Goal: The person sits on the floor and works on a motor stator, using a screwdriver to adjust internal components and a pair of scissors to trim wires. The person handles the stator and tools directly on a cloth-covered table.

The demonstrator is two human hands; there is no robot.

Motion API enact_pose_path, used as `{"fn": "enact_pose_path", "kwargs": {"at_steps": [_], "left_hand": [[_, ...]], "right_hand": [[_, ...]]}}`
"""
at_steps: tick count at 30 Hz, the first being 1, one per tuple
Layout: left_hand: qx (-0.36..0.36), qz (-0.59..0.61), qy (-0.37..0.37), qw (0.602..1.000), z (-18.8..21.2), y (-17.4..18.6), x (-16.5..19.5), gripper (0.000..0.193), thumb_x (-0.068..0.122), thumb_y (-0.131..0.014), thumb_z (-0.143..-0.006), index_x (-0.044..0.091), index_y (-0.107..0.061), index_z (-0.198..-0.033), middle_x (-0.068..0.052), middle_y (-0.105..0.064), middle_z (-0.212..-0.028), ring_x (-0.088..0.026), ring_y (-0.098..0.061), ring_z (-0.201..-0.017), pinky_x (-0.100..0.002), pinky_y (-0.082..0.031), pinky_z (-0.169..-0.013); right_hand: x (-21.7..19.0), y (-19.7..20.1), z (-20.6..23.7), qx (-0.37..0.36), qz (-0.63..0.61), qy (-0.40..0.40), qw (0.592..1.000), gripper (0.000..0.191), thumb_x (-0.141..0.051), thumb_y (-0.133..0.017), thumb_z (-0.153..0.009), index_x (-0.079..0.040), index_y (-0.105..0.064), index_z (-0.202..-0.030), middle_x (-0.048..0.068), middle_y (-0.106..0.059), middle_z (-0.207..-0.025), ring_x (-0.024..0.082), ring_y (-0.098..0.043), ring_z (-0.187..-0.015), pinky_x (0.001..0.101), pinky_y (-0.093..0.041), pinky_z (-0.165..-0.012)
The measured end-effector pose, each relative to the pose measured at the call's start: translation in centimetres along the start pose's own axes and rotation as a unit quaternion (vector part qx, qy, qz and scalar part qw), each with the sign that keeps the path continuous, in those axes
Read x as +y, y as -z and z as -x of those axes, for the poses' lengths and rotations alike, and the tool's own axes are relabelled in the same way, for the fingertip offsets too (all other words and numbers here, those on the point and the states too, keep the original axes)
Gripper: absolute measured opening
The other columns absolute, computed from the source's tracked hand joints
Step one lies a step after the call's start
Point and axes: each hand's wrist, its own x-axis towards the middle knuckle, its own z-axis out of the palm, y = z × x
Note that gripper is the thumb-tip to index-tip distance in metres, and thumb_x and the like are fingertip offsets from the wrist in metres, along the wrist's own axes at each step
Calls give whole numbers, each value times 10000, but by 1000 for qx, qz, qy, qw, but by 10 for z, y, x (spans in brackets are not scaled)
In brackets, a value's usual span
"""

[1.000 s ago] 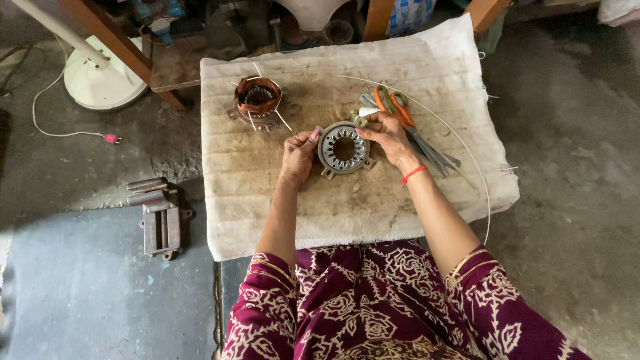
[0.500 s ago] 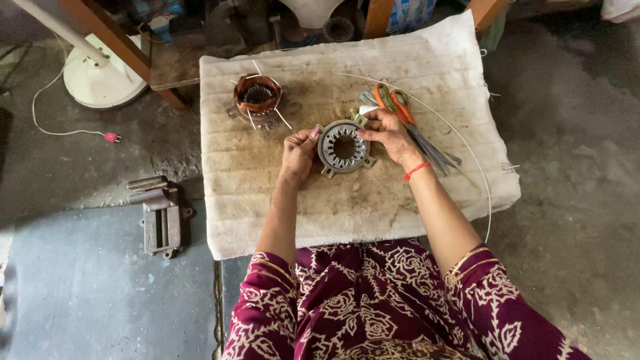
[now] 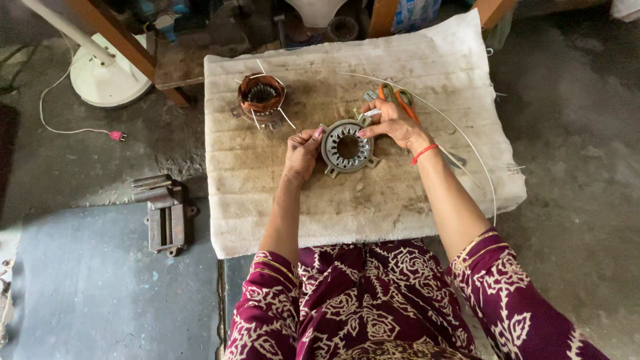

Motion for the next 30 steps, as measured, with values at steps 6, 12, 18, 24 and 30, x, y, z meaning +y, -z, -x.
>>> {"fn": "enact_pose_path", "kwargs": {"at_steps": [6,12,18,24,30], "left_hand": [[1,-13,-9,1000,0,1,-1,114,88,-723,-984,-16,-771,-991,-53,-756,-894,-112,-661,-768,-263,-542,-716],[6,-19,-3,1000,0,-1,1,120,92,-715,-980,-16,-769,-977,-56,-757,-866,-113,-662,-729,-270,-544,-683],[-1,-14,-9,1000,1,-2,1,110,82,-718,-991,-14,-769,-977,-62,-755,-874,-117,-660,-737,-270,-534,-684],[-1,5,-10,1000,1,1,0,104,57,-713,-986,-34,-763,-996,-73,-758,-912,-130,-674,-780,-285,-560,-743],[-6,0,-3,1000,3,3,0,126,81,-712,-972,-34,-762,-983,-80,-760,-890,-135,-682,-761,-295,-569,-714]], "right_hand": [[13,-22,19,86,-80,51,992,611,-9,-879,-759,-12,-508,-1244,75,-723,-994,151,-685,-941,283,-537,-879],[14,-33,23,123,-111,68,984,603,23,-858,-799,19,-474,-1265,124,-727,-972,164,-709,-897,292,-573,-828],[6,-35,27,114,-98,67,986,564,17,-826,-840,27,-491,-1293,123,-718,-1008,163,-702,-937,290,-572,-848],[21,-47,60,178,-80,152,969,606,-38,-805,-887,30,-437,-1364,126,-692,-1180,156,-674,-1077,289,-570,-949],[28,-50,79,155,70,140,975,916,-113,-918,-757,12,-369,-1479,149,-676,-1196,175,-637,-1019,306,-541,-916]]}}
